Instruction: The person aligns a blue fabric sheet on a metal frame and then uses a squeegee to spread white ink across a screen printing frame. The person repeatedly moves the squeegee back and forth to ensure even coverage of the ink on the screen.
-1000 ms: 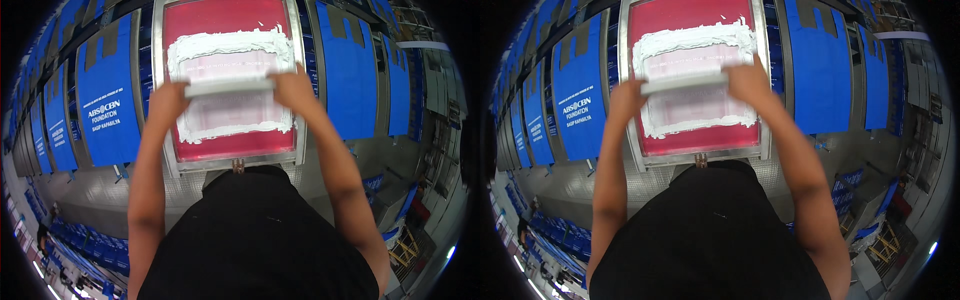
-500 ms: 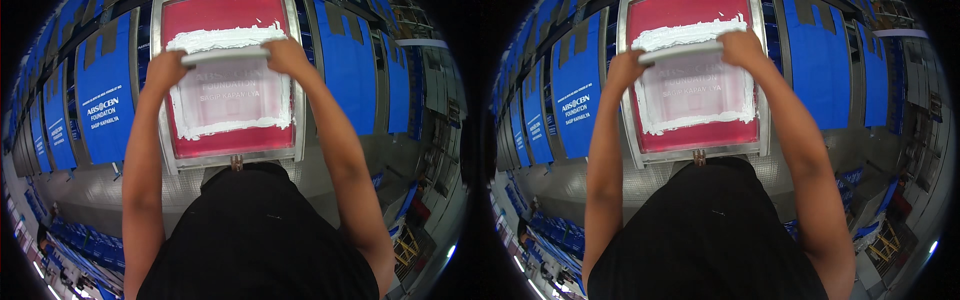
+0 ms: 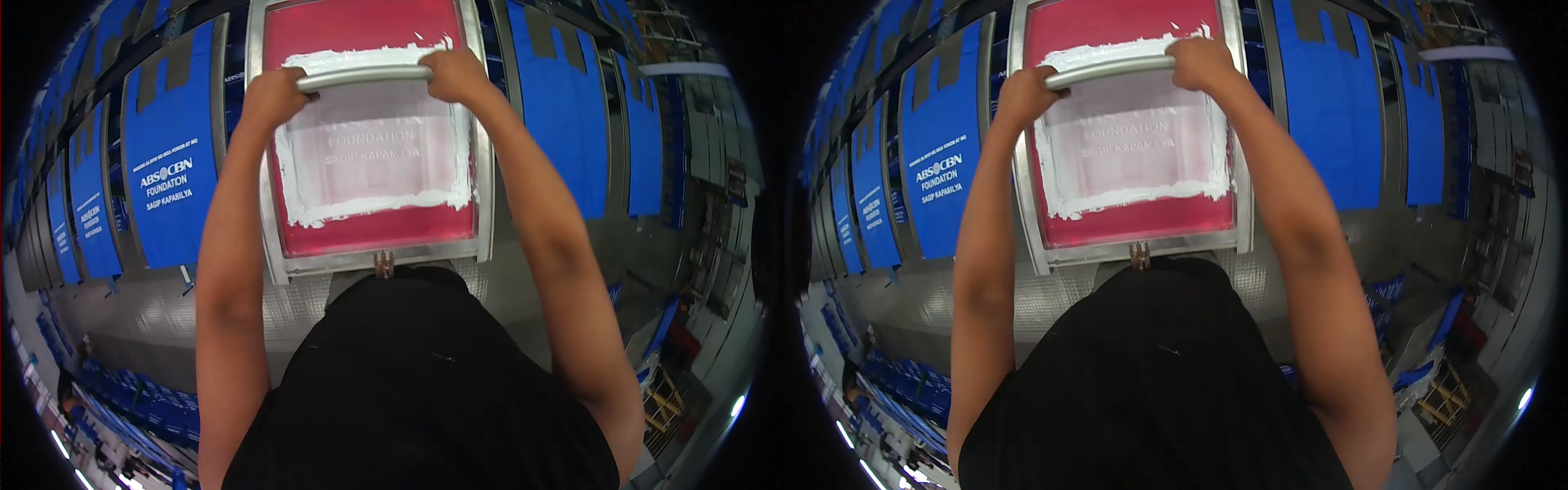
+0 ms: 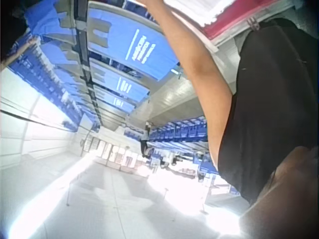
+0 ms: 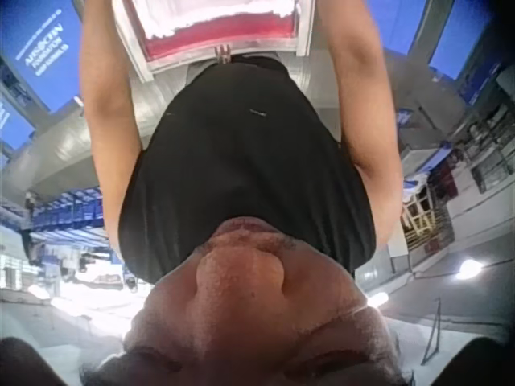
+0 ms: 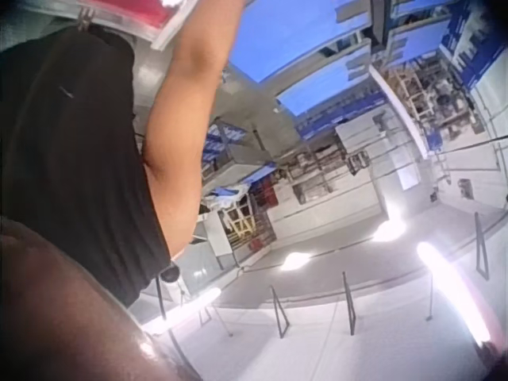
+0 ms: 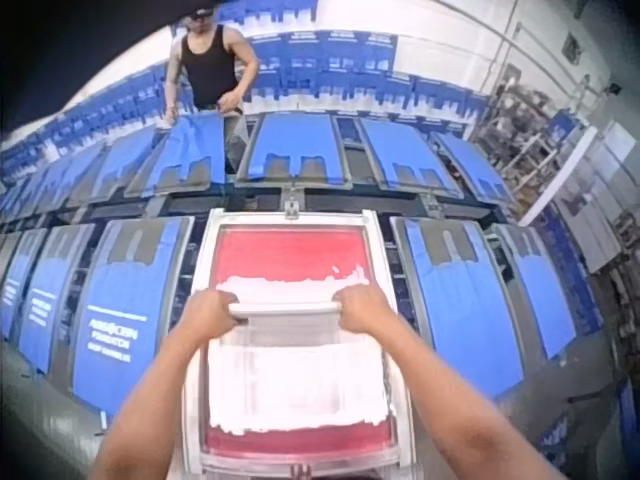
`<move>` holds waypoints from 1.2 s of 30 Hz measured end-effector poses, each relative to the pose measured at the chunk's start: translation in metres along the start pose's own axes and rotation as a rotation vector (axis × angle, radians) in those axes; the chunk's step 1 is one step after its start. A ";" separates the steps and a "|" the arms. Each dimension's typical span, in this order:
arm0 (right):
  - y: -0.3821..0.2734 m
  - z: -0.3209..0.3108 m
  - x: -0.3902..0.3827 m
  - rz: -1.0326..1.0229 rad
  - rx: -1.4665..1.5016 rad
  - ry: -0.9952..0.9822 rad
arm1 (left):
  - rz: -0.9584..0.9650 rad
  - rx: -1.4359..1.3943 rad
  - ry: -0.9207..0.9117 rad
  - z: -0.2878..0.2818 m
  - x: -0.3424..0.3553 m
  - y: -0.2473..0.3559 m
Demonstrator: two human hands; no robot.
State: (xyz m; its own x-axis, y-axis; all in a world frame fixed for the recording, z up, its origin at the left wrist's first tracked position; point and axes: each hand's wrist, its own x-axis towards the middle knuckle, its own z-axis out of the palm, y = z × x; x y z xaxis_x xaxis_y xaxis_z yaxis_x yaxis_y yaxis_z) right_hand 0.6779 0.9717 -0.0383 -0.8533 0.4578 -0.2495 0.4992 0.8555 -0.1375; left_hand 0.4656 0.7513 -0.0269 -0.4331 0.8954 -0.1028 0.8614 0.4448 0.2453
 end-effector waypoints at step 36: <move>0.000 -0.044 0.085 -0.251 0.013 -0.205 | -0.517 -1.390 -0.650 0.151 -0.310 0.129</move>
State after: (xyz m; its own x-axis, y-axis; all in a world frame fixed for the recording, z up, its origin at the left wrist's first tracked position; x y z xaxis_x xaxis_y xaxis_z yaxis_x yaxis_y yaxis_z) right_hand 0.5984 1.0213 -0.0179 -0.9026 0.1735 -0.3939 0.2800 0.9318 -0.2311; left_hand 0.7511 0.5342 -0.1089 -0.0943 0.6792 -0.7278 -0.3826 0.6502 0.6564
